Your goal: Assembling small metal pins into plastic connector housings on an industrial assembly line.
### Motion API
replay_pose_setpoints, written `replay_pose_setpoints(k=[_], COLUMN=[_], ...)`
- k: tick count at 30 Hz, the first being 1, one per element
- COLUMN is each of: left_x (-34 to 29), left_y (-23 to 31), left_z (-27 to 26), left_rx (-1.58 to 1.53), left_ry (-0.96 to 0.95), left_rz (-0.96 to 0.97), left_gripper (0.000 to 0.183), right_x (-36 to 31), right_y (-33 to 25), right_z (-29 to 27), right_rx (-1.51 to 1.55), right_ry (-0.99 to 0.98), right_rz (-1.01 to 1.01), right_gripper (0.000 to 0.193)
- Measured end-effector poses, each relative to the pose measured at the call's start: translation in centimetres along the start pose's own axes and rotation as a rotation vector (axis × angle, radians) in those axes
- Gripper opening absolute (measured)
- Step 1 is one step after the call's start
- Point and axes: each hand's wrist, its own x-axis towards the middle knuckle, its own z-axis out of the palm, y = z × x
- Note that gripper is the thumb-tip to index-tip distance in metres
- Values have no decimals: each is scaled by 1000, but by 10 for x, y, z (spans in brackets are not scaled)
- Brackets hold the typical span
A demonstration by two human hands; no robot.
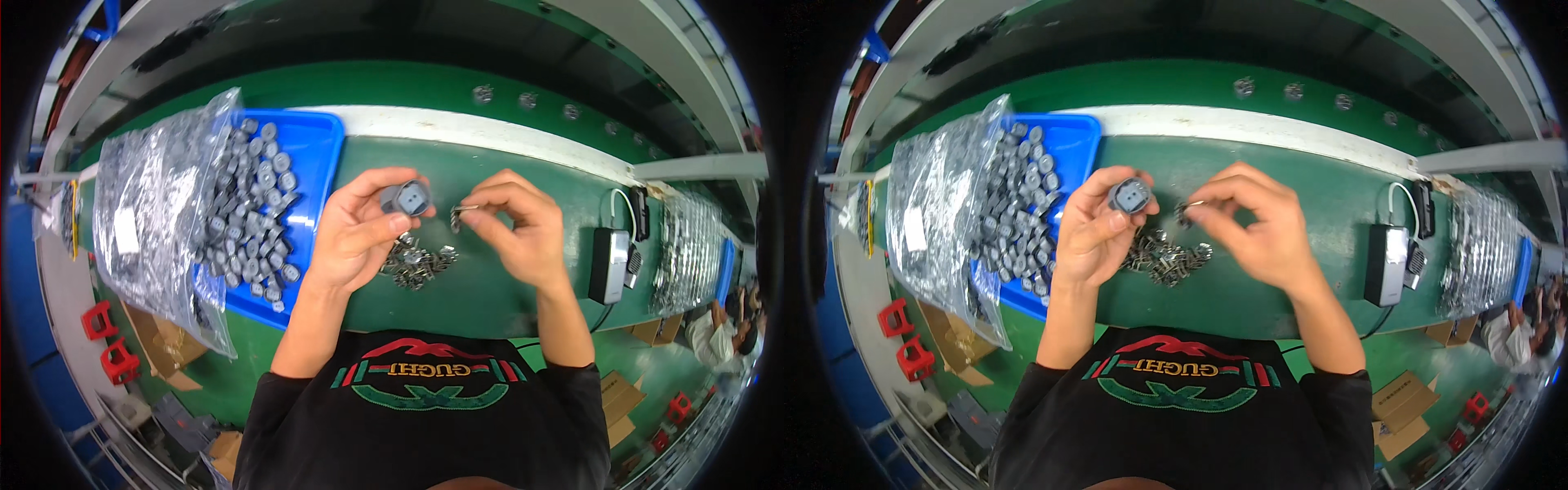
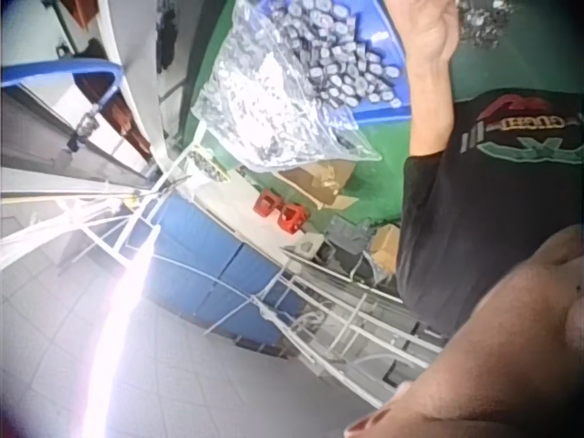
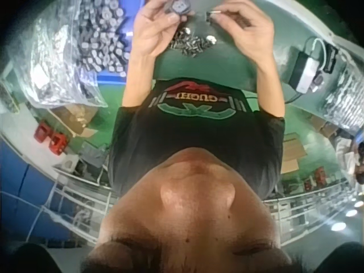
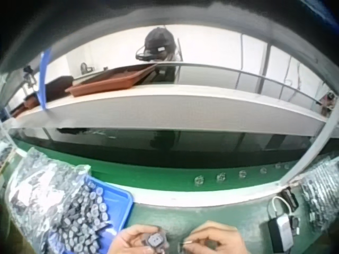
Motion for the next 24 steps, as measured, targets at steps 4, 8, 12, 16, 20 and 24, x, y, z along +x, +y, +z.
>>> replay_pose_setpoints(k=[4, 8, 12, 16, 20, 24], left_x=[7, 2, 17, 15, 15, 16], left_y=[-9, -23, -42, -44, -39, -36], left_z=[22, 13, 22, 28, 30, 30], left_rx=[285, 271, 227, 263, 309, 296], left_ry=[133, 262, 151, 123, 61, 32], left_rz=[-83, -65, -156, -220, -172, -117], left_gripper=[46, 31, 28, 36, 37, 36], right_x=[-10, -11, -28, -33, -36, -36], right_y=[-24, -1, 4, 5, -4, -10], right_z=[-5, 6, -5, -6, -9, -15], right_rx=[-76, -36, -184, -272, -166, 69], right_ry=[122, 149, 280, 332, 306, 302], right_rz=[-109, -52, -181, -277, -195, -64], right_gripper=[15, 11, 10, 10, 11, 12])
